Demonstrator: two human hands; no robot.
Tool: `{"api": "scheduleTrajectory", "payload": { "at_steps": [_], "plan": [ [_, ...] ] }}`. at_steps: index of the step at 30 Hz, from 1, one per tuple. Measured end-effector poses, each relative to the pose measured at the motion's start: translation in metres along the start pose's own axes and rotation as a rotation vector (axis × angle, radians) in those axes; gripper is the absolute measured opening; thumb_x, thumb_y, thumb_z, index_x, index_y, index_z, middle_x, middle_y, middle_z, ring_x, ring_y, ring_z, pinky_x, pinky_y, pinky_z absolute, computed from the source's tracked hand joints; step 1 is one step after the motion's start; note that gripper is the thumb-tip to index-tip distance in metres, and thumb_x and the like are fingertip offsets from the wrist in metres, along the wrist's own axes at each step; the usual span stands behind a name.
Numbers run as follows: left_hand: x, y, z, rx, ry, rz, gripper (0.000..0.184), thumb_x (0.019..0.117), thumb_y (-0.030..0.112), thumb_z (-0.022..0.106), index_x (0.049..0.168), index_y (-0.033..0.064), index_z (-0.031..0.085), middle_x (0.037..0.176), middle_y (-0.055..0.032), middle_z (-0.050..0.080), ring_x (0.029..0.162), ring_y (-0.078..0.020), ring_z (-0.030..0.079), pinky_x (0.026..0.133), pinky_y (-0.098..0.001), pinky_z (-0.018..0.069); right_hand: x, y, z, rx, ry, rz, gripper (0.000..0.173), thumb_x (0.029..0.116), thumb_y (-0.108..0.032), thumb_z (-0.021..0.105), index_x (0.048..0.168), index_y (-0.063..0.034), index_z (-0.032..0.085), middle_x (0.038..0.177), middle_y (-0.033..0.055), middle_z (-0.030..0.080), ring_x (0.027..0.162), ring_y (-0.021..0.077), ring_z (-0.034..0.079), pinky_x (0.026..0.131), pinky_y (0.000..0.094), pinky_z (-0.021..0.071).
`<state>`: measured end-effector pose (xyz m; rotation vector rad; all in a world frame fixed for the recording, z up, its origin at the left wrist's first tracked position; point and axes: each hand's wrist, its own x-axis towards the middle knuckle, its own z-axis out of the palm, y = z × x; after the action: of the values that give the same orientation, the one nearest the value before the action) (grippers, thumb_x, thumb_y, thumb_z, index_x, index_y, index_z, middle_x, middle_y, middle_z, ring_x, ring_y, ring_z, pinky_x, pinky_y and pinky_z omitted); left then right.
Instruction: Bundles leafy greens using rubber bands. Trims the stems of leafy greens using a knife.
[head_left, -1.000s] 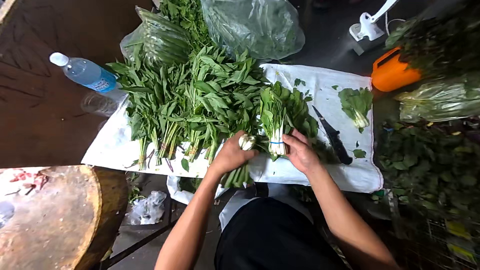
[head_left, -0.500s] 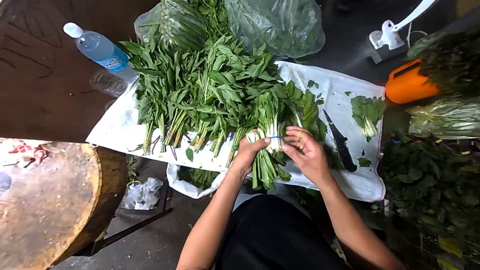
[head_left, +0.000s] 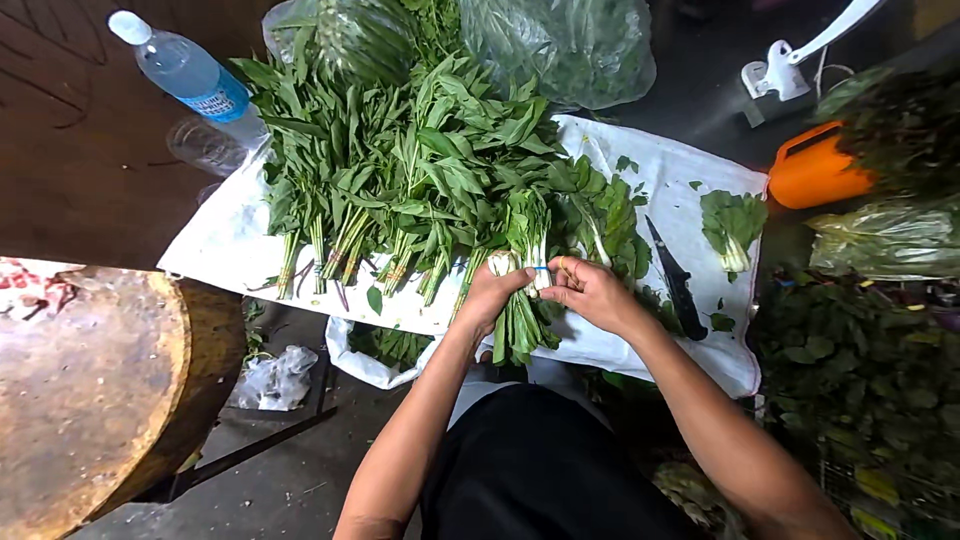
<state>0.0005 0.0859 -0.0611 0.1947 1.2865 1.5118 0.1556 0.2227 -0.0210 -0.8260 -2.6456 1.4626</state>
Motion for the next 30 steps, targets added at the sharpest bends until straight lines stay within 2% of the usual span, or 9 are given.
{"api": "scheduleTrajectory", "payload": {
  "at_steps": [7, 11, 13, 16, 20, 22, 24, 27, 30],
  "plan": [
    [0.002, -0.001, -0.006, -0.003, 0.010, 0.002, 0.045, 0.0873, 0.009, 0.078, 0.127, 0.0054, 0.058, 0.097, -0.0130, 0.072, 0.083, -0.0209, 0.071, 0.076, -0.0394, 0.0620, 0.014, 0.010, 0.000, 0.149, -0.103, -0.005, 0.044, 0.0913, -0.039, 0.077, 0.115, -0.0046, 0.063, 0.070, -0.0051, 0.054, 0.062, 0.0030, 0.050, 0.062, 0.0217, 0.0465],
    [0.002, -0.005, -0.006, -0.044, 0.001, -0.037, 0.040, 0.0894, 0.008, 0.076, 0.125, 0.0047, 0.058, 0.095, -0.0131, 0.072, 0.082, -0.0206, 0.071, 0.076, -0.0385, 0.0620, 0.014, 0.011, 0.002, 0.181, -0.153, -0.014, 0.034, 0.0928, -0.037, 0.076, 0.098, -0.0064, 0.062, 0.063, -0.0075, 0.048, 0.055, 0.0005, 0.046, 0.056, 0.0189, 0.0421],
    [0.002, -0.009, -0.002, -0.087, 0.041, -0.034, 0.036, 0.0906, 0.008, 0.074, 0.123, 0.0049, 0.059, 0.094, -0.0126, 0.072, 0.080, -0.0201, 0.071, 0.075, -0.0379, 0.0619, 0.011, 0.010, 0.008, 0.115, -0.084, -0.079, 0.032, 0.0960, -0.036, 0.072, 0.091, -0.0054, 0.063, 0.062, -0.0056, 0.047, 0.056, 0.0016, 0.044, 0.057, 0.0206, 0.0405],
    [0.004, -0.018, 0.005, -0.152, 0.158, -0.043, 0.033, 0.0923, 0.011, 0.074, 0.121, 0.0039, 0.060, 0.094, -0.0145, 0.072, 0.081, -0.0220, 0.072, 0.075, -0.0399, 0.0621, 0.009, 0.010, 0.024, -0.109, 0.101, -0.222, 0.033, 0.1001, -0.033, 0.064, 0.085, -0.0041, 0.065, 0.059, 0.0016, 0.051, 0.055, 0.0107, 0.051, 0.055, 0.0301, 0.0459],
    [0.009, -0.028, 0.015, -0.183, 0.262, -0.029, 0.033, 0.0904, 0.011, 0.076, 0.119, 0.0021, 0.062, 0.092, -0.0151, 0.072, 0.080, -0.0233, 0.071, 0.073, -0.0405, 0.0619, 0.010, 0.022, 0.051, -0.357, 0.480, -0.398, 0.025, 0.0962, -0.018, 0.062, 0.076, -0.0040, 0.064, 0.055, 0.0052, 0.055, 0.049, 0.0181, 0.057, 0.048, 0.0356, 0.0487],
    [0.013, -0.031, 0.022, -0.164, 0.304, 0.003, 0.033, 0.0883, 0.009, 0.078, 0.116, 0.0017, 0.061, 0.091, -0.0148, 0.071, 0.079, -0.0232, 0.071, 0.072, -0.0408, 0.0616, 0.012, 0.035, 0.061, -0.395, 0.641, -0.387, 0.022, 0.0953, -0.016, 0.065, 0.078, -0.0023, 0.066, 0.056, 0.0066, 0.058, 0.050, 0.0185, 0.060, 0.049, 0.0349, 0.0519],
    [0.019, -0.033, 0.026, -0.071, 0.342, 0.048, 0.040, 0.0847, 0.009, 0.080, 0.118, 0.0027, 0.059, 0.094, -0.0142, 0.070, 0.083, -0.0231, 0.070, 0.074, -0.0416, 0.0609, 0.013, 0.045, 0.070, -0.367, 0.697, -0.286, 0.022, 0.0974, -0.019, 0.067, 0.086, -0.0007, 0.070, 0.064, 0.0089, 0.065, 0.056, 0.0197, 0.065, 0.055, 0.0356, 0.0568],
    [0.028, -0.037, 0.020, 0.096, 0.370, 0.085, 0.049, 0.0789, 0.011, 0.083, 0.121, 0.0047, 0.059, 0.097, -0.0133, 0.069, 0.086, -0.0231, 0.068, 0.075, -0.0429, 0.0587, 0.010, 0.046, 0.078, -0.180, 0.566, -0.048, 0.024, 0.1020, -0.022, 0.062, 0.106, -0.0016, 0.073, 0.087, 0.0110, 0.074, 0.078, 0.0201, 0.073, 0.075, 0.0378, 0.0614],
    [0.026, -0.036, 0.006, 0.170, 0.326, 0.095, 0.052, 0.0779, 0.011, 0.084, 0.123, 0.0053, 0.058, 0.099, -0.0130, 0.069, 0.087, -0.0228, 0.068, 0.076, -0.0429, 0.0594, 0.007, 0.035, 0.072, 0.217, 0.401, 0.174, 0.030, 0.1044, -0.024, 0.056, 0.117, -0.0006, 0.071, 0.106, 0.0141, 0.070, 0.096, 0.0191, 0.069, 0.089, 0.0368, 0.0579]
  ]
}}
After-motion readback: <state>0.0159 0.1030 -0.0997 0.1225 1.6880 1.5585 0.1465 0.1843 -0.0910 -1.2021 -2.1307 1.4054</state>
